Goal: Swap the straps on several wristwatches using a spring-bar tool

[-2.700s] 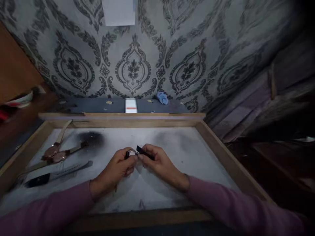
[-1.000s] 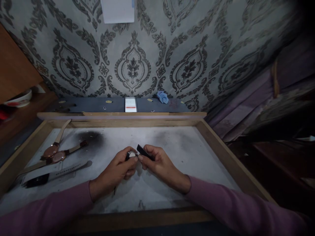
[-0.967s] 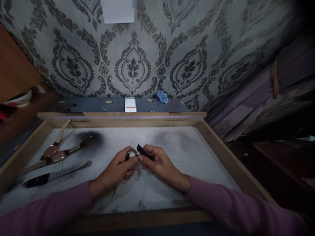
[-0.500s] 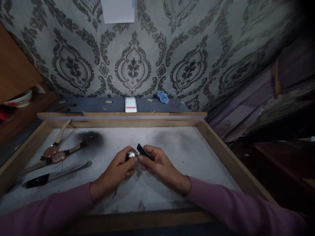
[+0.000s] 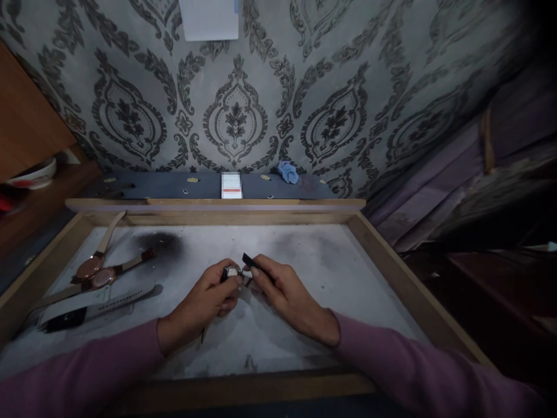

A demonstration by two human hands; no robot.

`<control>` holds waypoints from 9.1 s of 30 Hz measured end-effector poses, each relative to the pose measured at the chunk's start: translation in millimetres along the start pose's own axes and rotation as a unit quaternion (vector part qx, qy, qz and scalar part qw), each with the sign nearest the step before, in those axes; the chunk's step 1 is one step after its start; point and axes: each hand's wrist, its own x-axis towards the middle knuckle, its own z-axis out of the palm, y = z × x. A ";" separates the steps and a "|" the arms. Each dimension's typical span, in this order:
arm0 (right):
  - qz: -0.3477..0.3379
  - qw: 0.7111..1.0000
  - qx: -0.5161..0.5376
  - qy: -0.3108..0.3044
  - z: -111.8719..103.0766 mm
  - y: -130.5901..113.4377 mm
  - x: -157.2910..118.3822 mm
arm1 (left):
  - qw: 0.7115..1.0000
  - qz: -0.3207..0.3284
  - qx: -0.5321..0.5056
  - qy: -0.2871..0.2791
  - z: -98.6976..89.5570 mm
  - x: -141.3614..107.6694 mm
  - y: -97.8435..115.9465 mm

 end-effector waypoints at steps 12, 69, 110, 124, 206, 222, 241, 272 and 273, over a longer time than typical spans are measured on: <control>-0.035 0.993 -0.102 -0.054 1.3 3.1 -4.7 | 1.000 -0.012 -0.024 -0.003 -2.4 -0.2 -0.5; -0.119 0.876 -0.467 -0.029 3.8 4.3 -9.8 | 0.999 -0.028 -0.041 0.007 1.5 -3.0 4.6; -0.134 0.865 -0.483 -0.017 5.1 3.8 -9.6 | 0.998 -0.027 -0.048 -0.025 -1.9 -3.8 2.4; -0.136 0.871 -0.471 -0.019 4.1 6.8 -8.2 | 1.000 -0.013 -0.001 -0.025 -6.2 1.9 -1.4; -0.058 0.978 -0.199 -0.024 0.3 -5.9 -8.0 | 0.995 0.080 0.061 -0.029 -3.4 -2.8 4.4; 0.059 0.993 0.102 -0.023 -1.6 -11.6 1.9 | 0.995 0.060 0.049 -0.062 -5.0 -3.4 6.9; 0.023 0.999 0.027 -0.032 -2.4 -9.2 -1.6 | 0.997 0.042 0.017 -0.059 -1.8 -4.5 8.9; -0.103 0.958 -0.264 -0.041 -0.2 -4.1 -7.1 | 0.997 0.034 0.050 -0.048 -1.6 -5.2 5.2; -0.103 0.959 -0.261 -0.039 -0.1 -3.8 -7.1 | 0.997 0.034 0.051 -0.048 -1.4 -5.4 5.5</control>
